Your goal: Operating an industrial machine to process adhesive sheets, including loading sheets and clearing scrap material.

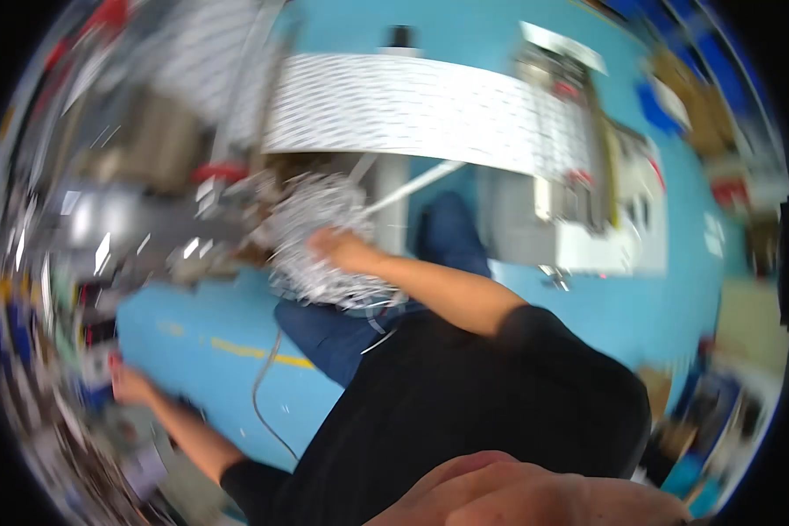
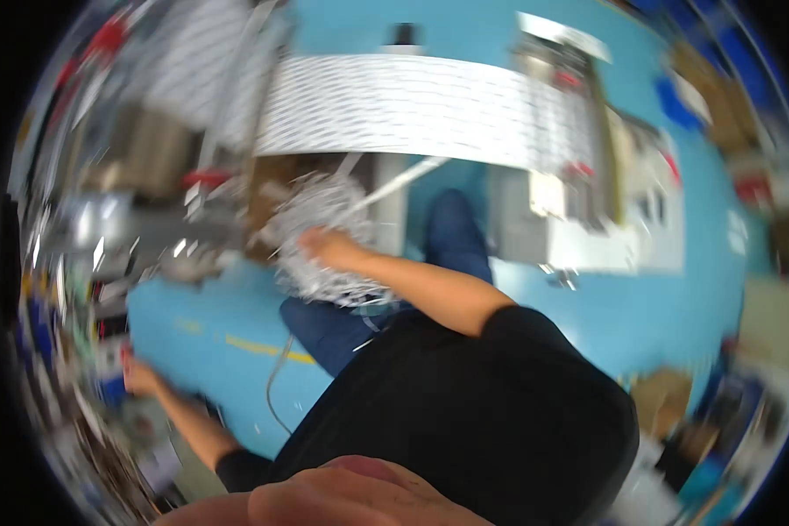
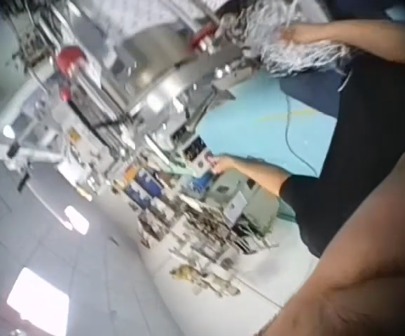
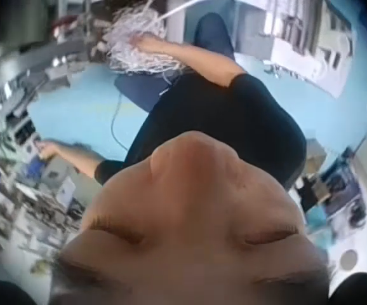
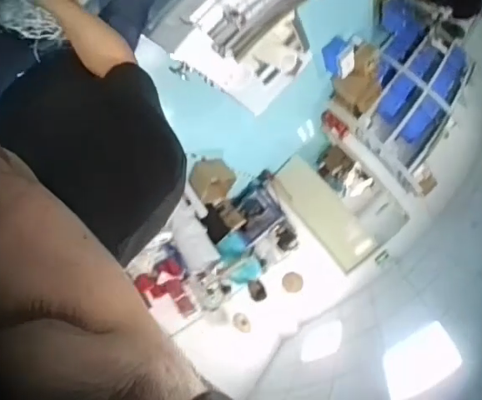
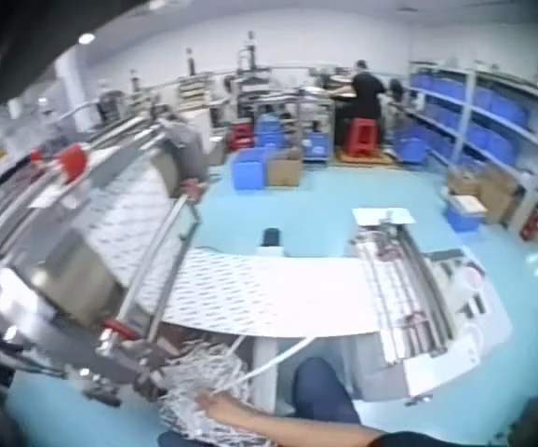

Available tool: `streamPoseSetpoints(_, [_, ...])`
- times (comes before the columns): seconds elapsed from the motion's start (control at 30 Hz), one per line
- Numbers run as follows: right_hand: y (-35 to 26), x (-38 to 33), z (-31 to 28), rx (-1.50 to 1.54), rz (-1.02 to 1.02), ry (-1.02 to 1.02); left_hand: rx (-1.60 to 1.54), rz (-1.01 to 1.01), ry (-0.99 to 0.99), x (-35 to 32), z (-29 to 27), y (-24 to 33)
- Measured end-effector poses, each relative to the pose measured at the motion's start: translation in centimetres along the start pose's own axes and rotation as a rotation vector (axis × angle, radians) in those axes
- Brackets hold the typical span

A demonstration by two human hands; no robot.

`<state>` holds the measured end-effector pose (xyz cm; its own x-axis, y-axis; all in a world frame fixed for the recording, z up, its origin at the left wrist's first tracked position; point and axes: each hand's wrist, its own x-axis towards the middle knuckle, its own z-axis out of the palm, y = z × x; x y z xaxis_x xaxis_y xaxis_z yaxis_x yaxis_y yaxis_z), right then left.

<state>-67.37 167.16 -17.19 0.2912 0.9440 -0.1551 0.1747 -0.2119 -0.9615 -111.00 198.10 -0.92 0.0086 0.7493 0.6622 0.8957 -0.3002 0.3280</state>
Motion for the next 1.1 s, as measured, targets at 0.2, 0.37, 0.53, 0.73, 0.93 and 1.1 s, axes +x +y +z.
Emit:
streamPoseSetpoints(0.2, [-5.0,-1.6,-1.3,0.224,0.099,0.090,-0.114,-0.477,-0.229,-4.6,1.6,0.6])
streamPoseSetpoints(0.37, [-4.3,-0.9,-0.7,0.234,-0.028,0.073,-0.759,-0.331,-1.049,-15.7,5.7,19.8])
streamPoseSetpoints(0.53, [-5.3,-0.4,-1.1,0.225,0.026,-0.002,-0.665,0.169,-1.177,-18.1,5.5,37.6])
streamPoseSetpoints(0.73, [-3.4,4.6,1.0,0.183,-0.293,0.121,-0.442,0.428,-1.221,-18.0,11.8,39.0])
streamPoseSetpoints(0.93, [-0.7,14.8,12.7,-0.176,-0.475,0.025,-0.480,0.511,-1.332,-12.6,15.0,34.3])
streamPoseSetpoints(1.1, [-2.9,13.7,12.8,-0.239,-0.428,-0.062,-0.730,0.347,-1.501,-11.3,14.3,30.7])
